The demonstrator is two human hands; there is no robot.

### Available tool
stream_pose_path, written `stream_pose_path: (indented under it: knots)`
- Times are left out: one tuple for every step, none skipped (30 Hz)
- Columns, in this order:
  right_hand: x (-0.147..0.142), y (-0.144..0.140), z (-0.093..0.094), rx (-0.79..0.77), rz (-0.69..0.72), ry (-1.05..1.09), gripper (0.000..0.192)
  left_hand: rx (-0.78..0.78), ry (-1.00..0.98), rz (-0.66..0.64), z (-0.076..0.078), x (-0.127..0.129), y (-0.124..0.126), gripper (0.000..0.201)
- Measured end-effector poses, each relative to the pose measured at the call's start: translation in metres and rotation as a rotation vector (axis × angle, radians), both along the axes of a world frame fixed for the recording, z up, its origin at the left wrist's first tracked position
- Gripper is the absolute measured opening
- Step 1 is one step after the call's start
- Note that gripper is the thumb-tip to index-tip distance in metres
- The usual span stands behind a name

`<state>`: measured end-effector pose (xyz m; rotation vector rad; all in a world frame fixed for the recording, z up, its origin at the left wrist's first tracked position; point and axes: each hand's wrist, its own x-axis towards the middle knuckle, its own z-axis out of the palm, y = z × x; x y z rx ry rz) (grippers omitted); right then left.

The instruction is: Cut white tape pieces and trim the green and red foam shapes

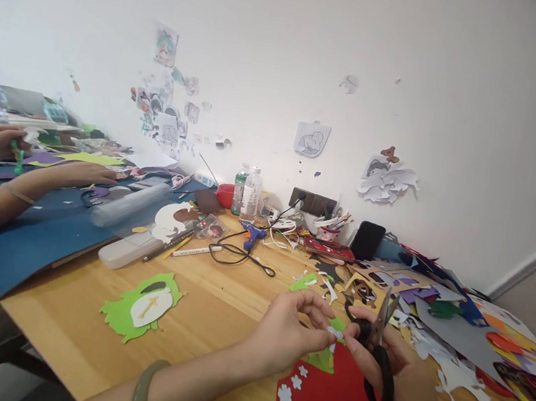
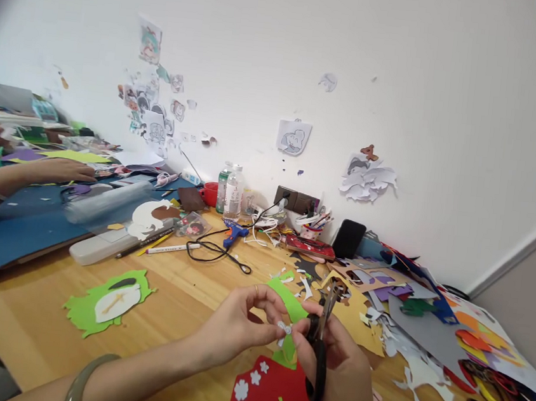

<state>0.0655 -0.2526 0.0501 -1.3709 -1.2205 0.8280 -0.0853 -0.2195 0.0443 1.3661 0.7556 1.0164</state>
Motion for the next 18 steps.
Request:
stream_pose_path:
  knots:
    - [-0.0005, -0.0005, 0.0007, 0.000, 0.005, 0.000, 0.039, -0.003, 0.003, -0.007, -0.0001, 0.0001, -0.0002, 0.023]
    - [-0.0008, -0.0009, 0.0013, -0.007, 0.015, 0.003, 0.038, -0.003, 0.004, -0.013, -0.0001, 0.0002, -0.0005, 0.022]
    - [-0.0011, -0.0010, 0.0017, -0.018, 0.027, 0.009, 0.038, -0.002, 0.001, -0.019, -0.0001, 0.0003, -0.0007, 0.022]
    - [-0.0013, -0.0009, 0.0020, -0.027, 0.034, 0.019, 0.037, -0.005, -0.004, -0.025, 0.0000, 0.0003, -0.0008, 0.022]
    - [-0.0014, -0.0007, 0.0022, -0.031, 0.036, 0.029, 0.036, -0.008, -0.013, -0.031, 0.0002, 0.0004, -0.0008, 0.022]
    - [-0.0014, -0.0004, 0.0022, -0.036, 0.032, 0.039, 0.035, -0.012, -0.025, -0.038, 0.0003, 0.0004, -0.0008, 0.023]
    - [-0.0013, -0.0002, 0.0022, -0.040, 0.026, 0.050, 0.035, -0.015, -0.038, -0.046, 0.0004, 0.0005, -0.0006, 0.023]
    - [-0.0012, 0.0001, 0.0022, -0.041, 0.019, 0.062, 0.035, -0.015, -0.049, -0.054, 0.0004, 0.0006, -0.0005, 0.023]
    - [-0.0011, 0.0002, 0.0022, -0.041, 0.014, 0.071, 0.035, -0.012, -0.055, -0.058, 0.0003, 0.0007, -0.0003, 0.023]
    - [-0.0011, 0.0002, 0.0021, -0.041, 0.008, 0.079, 0.035, -0.006, -0.056, -0.059, 0.0001, 0.0008, -0.0002, 0.024]
    - [-0.0013, 0.0001, 0.0020, -0.039, -0.001, 0.086, 0.036, -0.004, -0.055, -0.058, -0.0002, 0.0010, -0.0002, 0.024]
    - [-0.0017, -0.0001, 0.0018, -0.034, -0.016, 0.091, 0.036, -0.005, -0.051, -0.058, -0.0006, 0.0012, -0.0003, 0.025]
    - [-0.0023, -0.0004, 0.0017, -0.031, -0.026, 0.092, 0.036, -0.009, -0.050, -0.057, -0.0010, 0.0015, -0.0004, 0.025]
    - [-0.0029, -0.0007, 0.0015, -0.027, -0.031, 0.093, 0.036, -0.015, -0.053, -0.057, -0.0014, 0.0017, -0.0005, 0.023]
    - [-0.0036, -0.0009, 0.0013, -0.022, -0.035, 0.095, 0.037, -0.024, -0.057, -0.055, -0.0016, 0.0019, -0.0006, 0.020]
    - [-0.0041, -0.0009, 0.0012, -0.015, -0.039, 0.096, 0.037, -0.034, -0.063, -0.047, -0.0017, 0.0020, -0.0007, 0.016]
    - [-0.0045, -0.0008, 0.0010, -0.011, -0.040, 0.097, 0.037, -0.045, -0.063, -0.034, -0.0016, 0.0020, -0.0007, 0.013]
    - [-0.0046, -0.0004, 0.0007, -0.010, -0.044, 0.100, 0.036, -0.047, -0.052, -0.007, -0.0016, 0.0019, -0.0007, 0.011]
